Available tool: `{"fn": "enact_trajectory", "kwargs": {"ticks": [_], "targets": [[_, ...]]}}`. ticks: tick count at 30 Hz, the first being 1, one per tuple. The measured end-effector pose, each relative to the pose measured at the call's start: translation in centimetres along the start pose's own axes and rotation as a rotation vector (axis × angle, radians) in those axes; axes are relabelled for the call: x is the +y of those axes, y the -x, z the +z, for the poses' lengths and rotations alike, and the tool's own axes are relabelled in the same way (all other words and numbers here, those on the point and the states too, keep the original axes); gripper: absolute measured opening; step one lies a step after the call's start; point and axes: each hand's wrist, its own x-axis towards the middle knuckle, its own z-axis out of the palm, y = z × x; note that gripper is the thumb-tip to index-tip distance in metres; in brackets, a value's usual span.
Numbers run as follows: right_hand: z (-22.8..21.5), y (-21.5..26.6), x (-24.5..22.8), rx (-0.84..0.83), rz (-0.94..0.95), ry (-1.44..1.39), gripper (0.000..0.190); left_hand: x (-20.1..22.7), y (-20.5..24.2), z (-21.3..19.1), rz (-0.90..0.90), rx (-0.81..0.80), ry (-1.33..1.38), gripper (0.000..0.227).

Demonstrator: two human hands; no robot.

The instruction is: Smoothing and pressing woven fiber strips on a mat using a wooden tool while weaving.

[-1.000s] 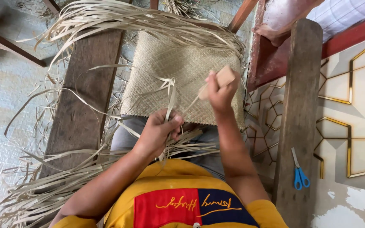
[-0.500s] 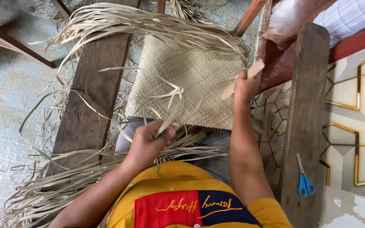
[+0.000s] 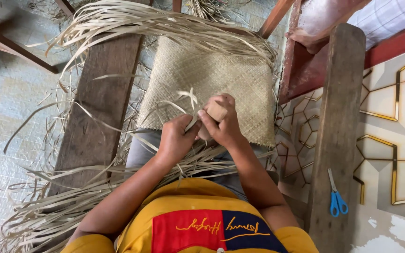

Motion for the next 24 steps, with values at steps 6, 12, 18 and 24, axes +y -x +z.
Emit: {"fn": "enact_trajectory", "kwargs": {"ticks": [6,12,18,24], "targets": [[0.0,-1.1,1.5,-0.093,0.395,-0.146,0.044,-0.9,0.8,-0.6,-0.089,-0.051,0.009,0.016],[-0.3,-2.7,6.9,0.036,0.314,0.024,0.025,3.2,2.9,-3.3,-0.214,-0.146,0.152,0.019],[0.4,-2.4,11.4,0.135,0.533,0.359,0.034,2.5,5.1,-4.8,-0.291,-0.187,0.117,0.014],[-3.1,-3.0,12.0,0.018,1.046,0.229,0.033,6.3,6.3,-7.6,0.039,-0.237,0.031,0.021]]}}
